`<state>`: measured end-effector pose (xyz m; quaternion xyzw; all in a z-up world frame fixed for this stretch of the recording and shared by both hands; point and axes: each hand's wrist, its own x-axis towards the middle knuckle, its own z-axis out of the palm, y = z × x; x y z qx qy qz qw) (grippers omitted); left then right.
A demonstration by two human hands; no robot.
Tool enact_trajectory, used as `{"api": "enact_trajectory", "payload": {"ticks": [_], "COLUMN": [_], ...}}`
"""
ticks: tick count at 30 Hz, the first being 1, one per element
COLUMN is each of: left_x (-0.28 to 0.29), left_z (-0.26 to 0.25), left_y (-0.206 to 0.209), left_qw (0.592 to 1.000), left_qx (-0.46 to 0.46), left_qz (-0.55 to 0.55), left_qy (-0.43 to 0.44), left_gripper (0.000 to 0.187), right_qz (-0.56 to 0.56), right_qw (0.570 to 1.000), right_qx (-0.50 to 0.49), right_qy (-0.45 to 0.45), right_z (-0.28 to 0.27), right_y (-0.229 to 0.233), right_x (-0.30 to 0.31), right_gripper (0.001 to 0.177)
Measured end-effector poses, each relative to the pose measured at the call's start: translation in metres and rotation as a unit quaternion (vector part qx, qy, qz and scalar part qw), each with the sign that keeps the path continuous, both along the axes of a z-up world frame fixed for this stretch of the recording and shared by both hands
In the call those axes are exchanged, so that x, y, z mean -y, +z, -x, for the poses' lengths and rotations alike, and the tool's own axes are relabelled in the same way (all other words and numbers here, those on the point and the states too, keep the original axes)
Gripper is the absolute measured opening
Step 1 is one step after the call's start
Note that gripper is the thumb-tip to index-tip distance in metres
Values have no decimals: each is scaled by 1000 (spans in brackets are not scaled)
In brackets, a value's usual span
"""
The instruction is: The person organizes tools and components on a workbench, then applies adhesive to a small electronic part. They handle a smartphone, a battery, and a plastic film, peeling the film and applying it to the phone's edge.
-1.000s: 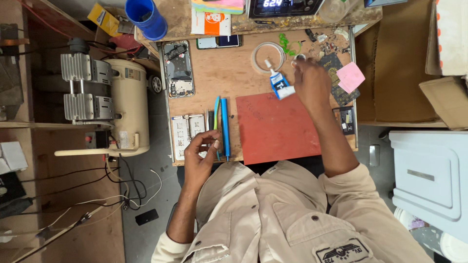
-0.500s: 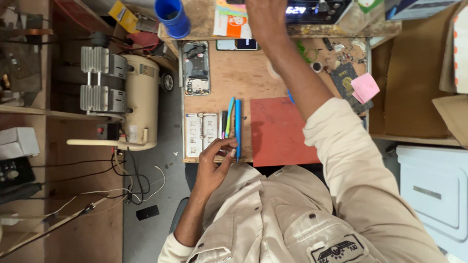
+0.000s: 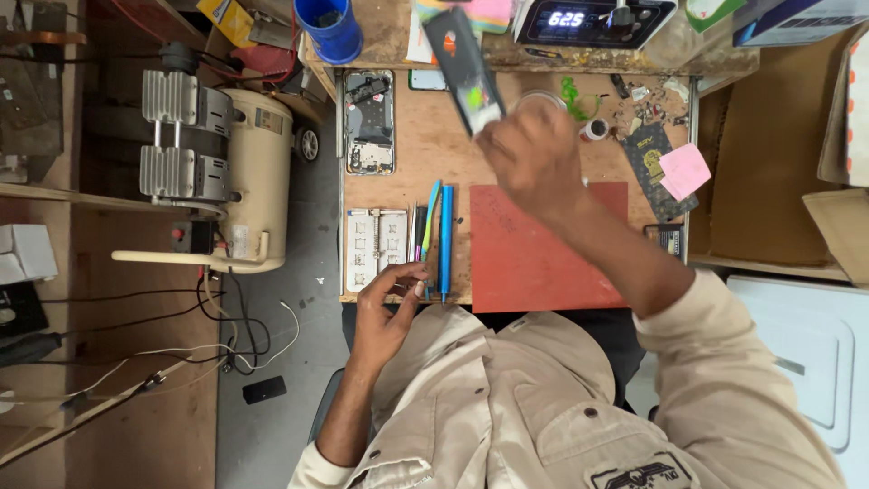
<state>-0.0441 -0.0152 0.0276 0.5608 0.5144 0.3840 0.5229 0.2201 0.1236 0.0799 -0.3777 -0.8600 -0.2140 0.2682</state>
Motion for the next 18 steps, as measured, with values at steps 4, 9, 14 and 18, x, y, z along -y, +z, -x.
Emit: {"api": "enact_trajectory", "payload": {"ticks": [4,9,14,18], "left_x": [1,1,4,7], "left_z": [-3,-10,-7,-4], "left_y": [-1,2,2,-1], "left_qw": [1000,1000,1000,1000], "left_qx": [11,1,1,-3], "left_qz": [-2,-6,-8,-15], "left_qy": [-20,-17,-18,-19], "left_gripper": [27,26,26,28], "right_qz": [73,112,110,101], "right_qw": [995,987,985,988], "right_qx": [33,98,122,116], "right_qy": [59,65,45,0], "right_z": [0,-15,-30,-37], "right_y": [-19,-75,-108,-109], "right_x": [31,1,-28,-44], "right_gripper": [16,10,13,14]}}
